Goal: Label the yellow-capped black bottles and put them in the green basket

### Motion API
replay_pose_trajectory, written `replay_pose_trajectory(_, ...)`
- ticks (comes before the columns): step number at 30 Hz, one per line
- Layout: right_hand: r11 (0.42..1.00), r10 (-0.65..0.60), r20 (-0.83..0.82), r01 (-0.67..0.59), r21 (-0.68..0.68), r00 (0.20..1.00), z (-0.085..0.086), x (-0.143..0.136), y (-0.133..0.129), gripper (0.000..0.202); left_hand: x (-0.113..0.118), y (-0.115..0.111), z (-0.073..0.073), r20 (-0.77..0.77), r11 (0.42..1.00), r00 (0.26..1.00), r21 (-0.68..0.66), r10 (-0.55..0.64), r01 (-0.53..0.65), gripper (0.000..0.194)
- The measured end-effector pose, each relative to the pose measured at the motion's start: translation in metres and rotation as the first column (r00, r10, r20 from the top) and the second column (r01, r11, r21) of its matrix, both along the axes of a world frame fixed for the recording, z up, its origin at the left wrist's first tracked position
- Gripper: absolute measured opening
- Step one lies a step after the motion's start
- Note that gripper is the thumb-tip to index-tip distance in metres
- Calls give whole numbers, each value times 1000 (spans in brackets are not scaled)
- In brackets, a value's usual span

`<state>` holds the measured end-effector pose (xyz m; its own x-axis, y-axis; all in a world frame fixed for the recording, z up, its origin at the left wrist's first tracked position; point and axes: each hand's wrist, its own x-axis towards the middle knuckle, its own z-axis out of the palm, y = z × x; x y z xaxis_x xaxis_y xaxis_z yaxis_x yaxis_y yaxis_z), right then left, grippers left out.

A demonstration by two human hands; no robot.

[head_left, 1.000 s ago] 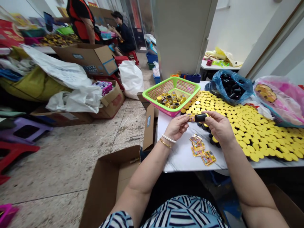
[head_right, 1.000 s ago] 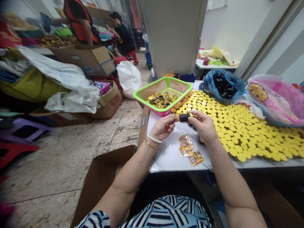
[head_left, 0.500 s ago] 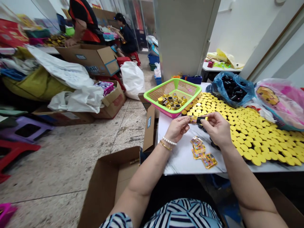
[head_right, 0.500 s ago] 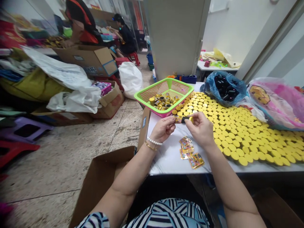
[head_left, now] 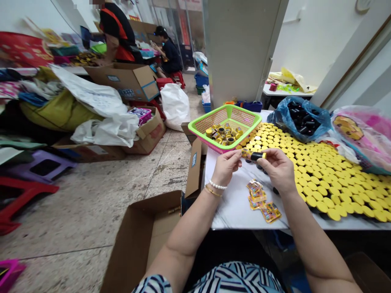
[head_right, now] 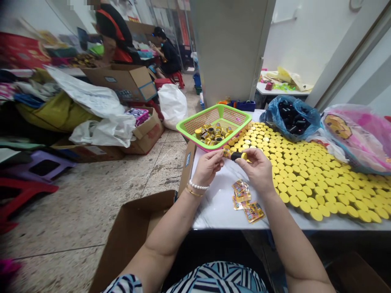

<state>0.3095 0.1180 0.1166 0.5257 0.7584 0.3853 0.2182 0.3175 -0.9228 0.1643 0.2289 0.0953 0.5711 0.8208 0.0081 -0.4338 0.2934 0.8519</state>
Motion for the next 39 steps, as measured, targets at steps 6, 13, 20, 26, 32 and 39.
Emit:
replay_pose_trajectory(6, 993, 103, 14, -103, 64, 995, 20, 2, 6, 36, -4, -7, 19, 148, 995, 989, 102, 10, -25, 75)
replay_pose_trajectory(13, 973, 230, 304, -219, -68, 925, 1, -19, -60, 37, -66, -54, 7, -164, 947, 969, 233, -186, 222, 43)
replay_pose_trajectory(20, 976, 216, 411, -200, -82, 886, -46, -65, -85, 44, -116, -79, -22, -354, 927, 925, 285, -135, 244, 36)
replay_pose_trajectory(26, 969, 99, 636, -220, 113, 765, -21, -62, -53, 47, -97, -50, 16, -336, 874, 868, 199, -364, 444, 37)
replay_pose_trajectory(32, 959, 13, 642, -191, 209, 767, 16, -44, -18, 45, -88, -20, 48, -172, 942, 956, 200, -238, 270, 47)
replay_pose_trajectory(39, 948, 52, 517, -206, 244, 855, 24, -35, 16, 34, -73, 0, 68, -153, 908, 986, 400, -68, 125, 41)
